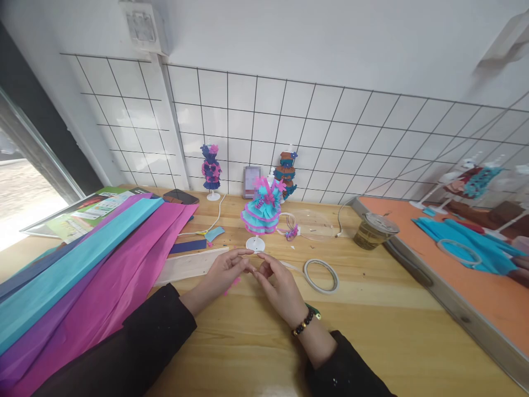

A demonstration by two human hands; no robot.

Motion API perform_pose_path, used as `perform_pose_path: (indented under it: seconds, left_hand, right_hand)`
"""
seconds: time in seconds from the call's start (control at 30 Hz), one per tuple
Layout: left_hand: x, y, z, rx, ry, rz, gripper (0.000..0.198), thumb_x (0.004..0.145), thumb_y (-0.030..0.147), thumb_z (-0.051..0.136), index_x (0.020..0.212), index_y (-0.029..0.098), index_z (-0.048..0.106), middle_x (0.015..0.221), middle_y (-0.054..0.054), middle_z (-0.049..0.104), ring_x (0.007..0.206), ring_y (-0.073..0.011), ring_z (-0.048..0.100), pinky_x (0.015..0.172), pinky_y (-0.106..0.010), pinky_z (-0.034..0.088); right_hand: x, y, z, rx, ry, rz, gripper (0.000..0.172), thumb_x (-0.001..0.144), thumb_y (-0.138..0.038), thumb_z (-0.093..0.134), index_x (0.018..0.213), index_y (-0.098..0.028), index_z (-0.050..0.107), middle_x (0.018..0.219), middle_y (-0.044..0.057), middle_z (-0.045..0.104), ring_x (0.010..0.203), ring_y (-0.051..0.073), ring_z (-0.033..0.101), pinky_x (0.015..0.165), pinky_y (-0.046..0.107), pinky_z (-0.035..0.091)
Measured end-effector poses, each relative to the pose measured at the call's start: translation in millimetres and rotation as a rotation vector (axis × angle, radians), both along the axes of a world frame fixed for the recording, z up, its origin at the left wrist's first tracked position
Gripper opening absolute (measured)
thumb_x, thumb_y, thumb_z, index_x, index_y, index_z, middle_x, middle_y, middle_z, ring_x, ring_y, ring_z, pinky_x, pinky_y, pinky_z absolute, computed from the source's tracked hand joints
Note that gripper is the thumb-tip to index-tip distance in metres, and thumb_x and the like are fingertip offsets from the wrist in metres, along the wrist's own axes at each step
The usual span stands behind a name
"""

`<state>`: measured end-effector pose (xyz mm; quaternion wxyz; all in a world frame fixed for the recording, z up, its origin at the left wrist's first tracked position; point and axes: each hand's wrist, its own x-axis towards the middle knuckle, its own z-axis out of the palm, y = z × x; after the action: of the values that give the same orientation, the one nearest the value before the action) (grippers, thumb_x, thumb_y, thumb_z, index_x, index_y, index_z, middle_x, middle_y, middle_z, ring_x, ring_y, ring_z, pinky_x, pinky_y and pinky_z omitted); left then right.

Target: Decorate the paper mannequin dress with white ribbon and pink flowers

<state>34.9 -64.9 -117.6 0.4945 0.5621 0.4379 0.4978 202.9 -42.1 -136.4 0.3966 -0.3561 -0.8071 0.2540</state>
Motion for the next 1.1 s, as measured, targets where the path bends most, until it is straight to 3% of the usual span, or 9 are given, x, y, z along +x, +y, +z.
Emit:
perform_pose_path:
  seconds: [0.27, 0.43, 0.53, 0.77, 1.1]
  left_hand:
    - [-2, 5, -6.7, -0.025, -0.044, 0.032, 0.040, 0.081, 0.039, 0.052, 0.111, 0.013, 0.055, 0.079, -0.008, 0.069, 0.081, -0.0202, 0.065, 0.076, -0.032, 0.049]
    - [-3, 5, -10.5, -0.057, -0.036, 0.037, 0.041, 0.082, 0.041, 0.051, 0.112, 0.014, 0.054, 0.081, -0.007, 0.070, 0.084, -0.0209, 0.065, 0.075, -0.032, 0.049]
    - [-2, 5, -9.8, -0.053, -0.015, 0.039, 0.043, 0.082, 0.042, 0.050, 0.114, 0.015, 0.054, 0.082, -0.007, 0.070, 0.085, -0.0210, 0.065, 0.076, -0.033, 0.049]
    - [0, 0, -0.9, -0.015, 0.006, 0.038, 0.045, 0.081, 0.039, 0.052, 0.116, 0.011, 0.054, 0.090, -0.010, 0.070, 0.089, -0.0212, 0.064, 0.083, -0.034, 0.047]
    - [0, 0, -3.0, 0.010, 0.051, 0.009, 0.047, 0.082, 0.040, 0.050, 0.118, 0.010, 0.053, 0.104, -0.013, 0.067, 0.093, -0.0222, 0.063, 0.085, -0.035, 0.047]
  right_hand:
    - [0, -1, 0.1, -0.017, -0.004, 0.019, 0.035, 0.084, -0.027, 0.051, 0.118, -0.020, 0.048, 0.074, 0.001, 0.058, 0.068, 0.014, 0.056, 0.069, 0.030, 0.048]
    - [2, 1, -1.4, 0.057, -0.009, -0.030, 0.013, 0.084, -0.028, 0.050, 0.091, -0.020, 0.058, 0.078, 0.004, 0.062, 0.070, 0.015, 0.058, 0.066, 0.029, 0.049]
    - [2, 0, 3.1, 0.072, -0.043, 0.003, 0.014, 0.086, -0.027, 0.048, 0.082, -0.021, 0.060, 0.079, 0.005, 0.064, 0.071, 0.016, 0.059, 0.066, 0.030, 0.049]
    - [2, 0, 5.8, 0.050, -0.068, -0.018, 0.015, 0.086, -0.027, 0.048, 0.085, -0.021, 0.062, 0.081, 0.005, 0.065, 0.074, 0.017, 0.060, 0.069, 0.031, 0.049]
    - [2, 1, 3.5, 0.052, -0.080, -0.023, 0.014, 0.085, -0.024, 0.048, 0.083, -0.020, 0.061, 0.079, 0.005, 0.064, 0.072, 0.016, 0.058, 0.067, 0.030, 0.047]
